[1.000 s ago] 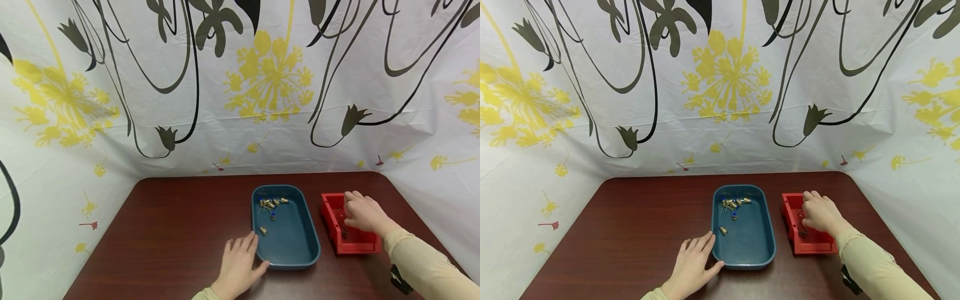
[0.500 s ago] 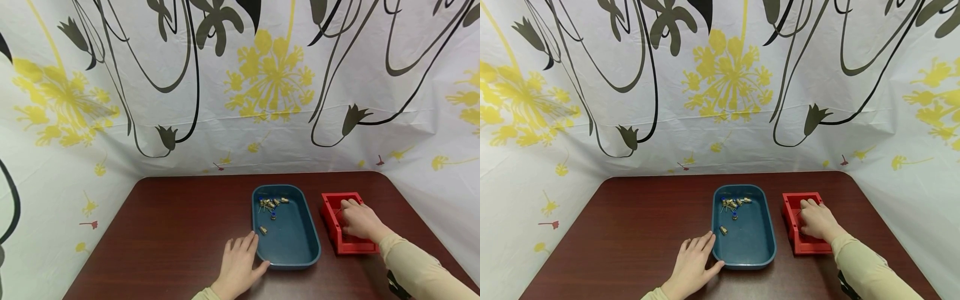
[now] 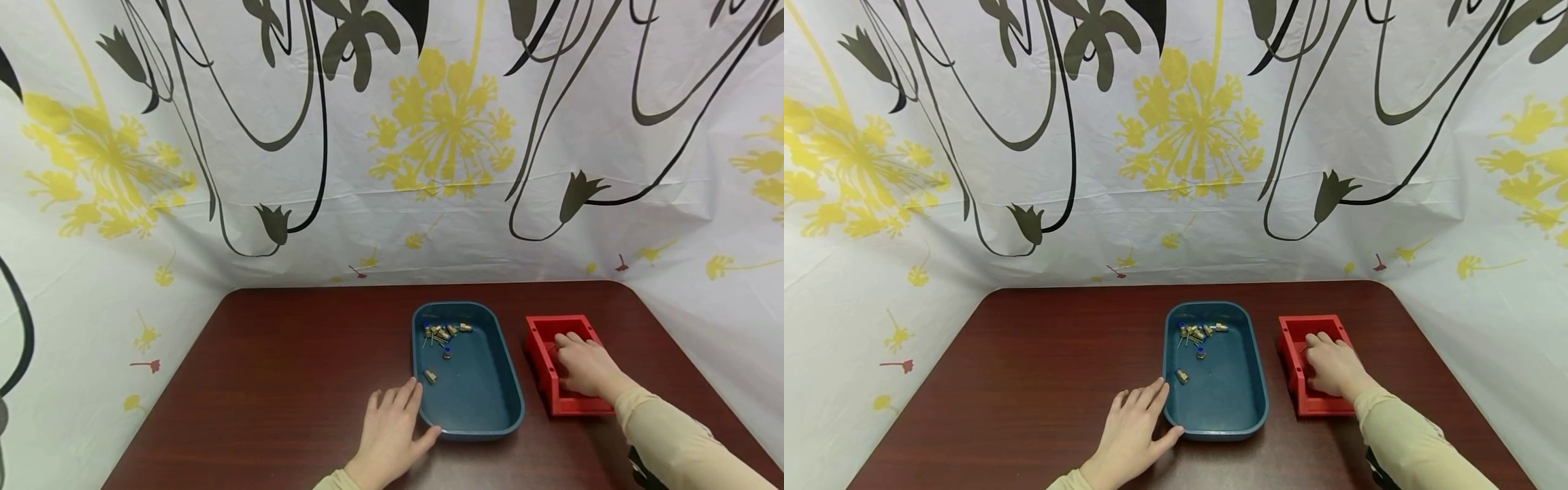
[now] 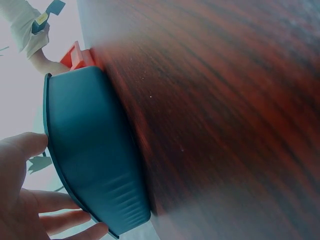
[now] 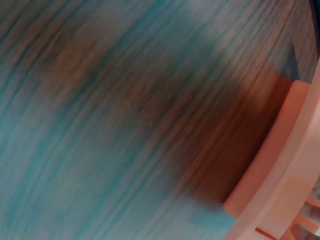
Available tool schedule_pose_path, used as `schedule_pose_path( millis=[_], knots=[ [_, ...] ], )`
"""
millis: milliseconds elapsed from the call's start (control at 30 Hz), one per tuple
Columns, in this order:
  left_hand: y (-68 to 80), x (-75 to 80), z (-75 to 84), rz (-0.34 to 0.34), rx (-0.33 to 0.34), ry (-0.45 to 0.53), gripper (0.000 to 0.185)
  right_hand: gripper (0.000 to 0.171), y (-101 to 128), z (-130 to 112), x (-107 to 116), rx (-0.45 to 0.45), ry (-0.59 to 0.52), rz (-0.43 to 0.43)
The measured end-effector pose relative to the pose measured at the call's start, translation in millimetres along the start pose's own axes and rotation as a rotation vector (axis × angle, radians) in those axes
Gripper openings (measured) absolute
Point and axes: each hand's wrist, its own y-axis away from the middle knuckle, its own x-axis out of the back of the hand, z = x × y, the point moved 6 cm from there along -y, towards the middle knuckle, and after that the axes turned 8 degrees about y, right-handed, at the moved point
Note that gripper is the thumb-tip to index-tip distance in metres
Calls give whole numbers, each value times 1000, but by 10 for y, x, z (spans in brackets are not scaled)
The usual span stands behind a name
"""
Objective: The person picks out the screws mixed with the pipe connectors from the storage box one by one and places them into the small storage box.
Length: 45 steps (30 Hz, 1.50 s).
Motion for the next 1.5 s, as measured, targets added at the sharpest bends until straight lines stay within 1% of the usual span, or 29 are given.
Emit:
schedule_pose_path(
  millis=[333, 500, 633, 700, 900, 1033, 1100, 1233, 1333, 1500],
  knots=[
    [7, -5, 4, 4, -3, 1, 63, 23, 16, 3, 6, 15, 12, 25],
    [4, -11, 4, -15, 6, 4, 63, 27, 9, -1, 92, 26, 15, 51],
    [3, -10, 1, -26, 11, 4, 63, 35, 2, -14, 225, 46, 18, 96],
    [2, -9, 1, -26, 11, 5, 63, 36, -5, -14, 302, 56, 16, 120],
    [2, -19, -5, -35, 14, 3, 63, 29, -54, 22, 547, 48, 17, 168],
    [0, -13, -5, -26, 7, -8, 63, 24, -127, 38, 735, 33, 19, 196],
    [-2, -7, -7, -19, 4, -15, 63, 22, -180, 24, 836, 36, 26, 226],
    [-4, -11, -13, -17, 4, -17, 63, 21, -304, -63, 1029, 62, 33, 285],
    [-3, -19, -16, -20, 6, -11, 64, 22, -409, -178, 1159, 90, 30, 323],
    [1, -26, -17, -15, 4, -5, 64, 23, -597, -425, 1328, 135, 22, 350]
  ],
)
